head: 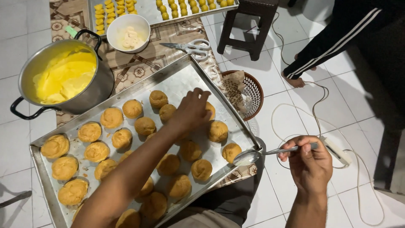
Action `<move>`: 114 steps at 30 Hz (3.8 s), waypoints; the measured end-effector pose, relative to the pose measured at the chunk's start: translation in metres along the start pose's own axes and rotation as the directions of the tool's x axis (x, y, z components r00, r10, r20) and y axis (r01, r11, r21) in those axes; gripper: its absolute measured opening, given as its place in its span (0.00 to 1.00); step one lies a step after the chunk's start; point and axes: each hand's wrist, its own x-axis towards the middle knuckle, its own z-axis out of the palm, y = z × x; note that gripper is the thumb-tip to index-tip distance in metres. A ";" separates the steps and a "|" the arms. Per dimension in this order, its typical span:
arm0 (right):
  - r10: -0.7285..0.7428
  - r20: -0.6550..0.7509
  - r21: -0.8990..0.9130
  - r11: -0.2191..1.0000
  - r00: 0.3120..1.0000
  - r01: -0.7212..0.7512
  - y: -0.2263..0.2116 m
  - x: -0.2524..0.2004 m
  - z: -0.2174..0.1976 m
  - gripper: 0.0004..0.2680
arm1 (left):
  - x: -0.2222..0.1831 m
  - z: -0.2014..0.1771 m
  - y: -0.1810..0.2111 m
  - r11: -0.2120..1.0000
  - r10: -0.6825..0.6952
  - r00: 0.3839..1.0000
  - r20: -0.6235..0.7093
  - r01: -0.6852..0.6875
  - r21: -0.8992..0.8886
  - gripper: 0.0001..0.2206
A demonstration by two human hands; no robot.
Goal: A person is manually filling pre-baked pastry shells with a yellow cream filling using a spoon.
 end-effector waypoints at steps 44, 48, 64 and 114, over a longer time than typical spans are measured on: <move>0.180 0.754 -0.636 0.436 0.631 0.636 -0.039 0.039 0.266 0.14 | -0.222 -0.060 0.037 -0.073 -0.366 0.867 -0.337 -0.388 -0.919 0.26; 0.141 0.793 -0.586 0.442 0.592 0.679 -0.030 0.036 0.274 0.15 | -0.225 -0.054 0.028 0.025 -0.370 0.831 -0.415 -0.438 -0.899 0.31; 0.256 0.775 -0.599 0.588 0.578 0.543 -0.003 0.124 0.351 0.11 | -0.235 -0.069 -0.078 -0.448 -0.532 0.775 -0.342 -0.600 -0.663 0.25; -0.062 0.791 -0.338 0.786 0.609 0.519 0.312 0.247 0.448 0.03 | -0.193 -0.123 -0.321 0.843 -0.504 0.246 -0.828 -0.068 -0.534 0.28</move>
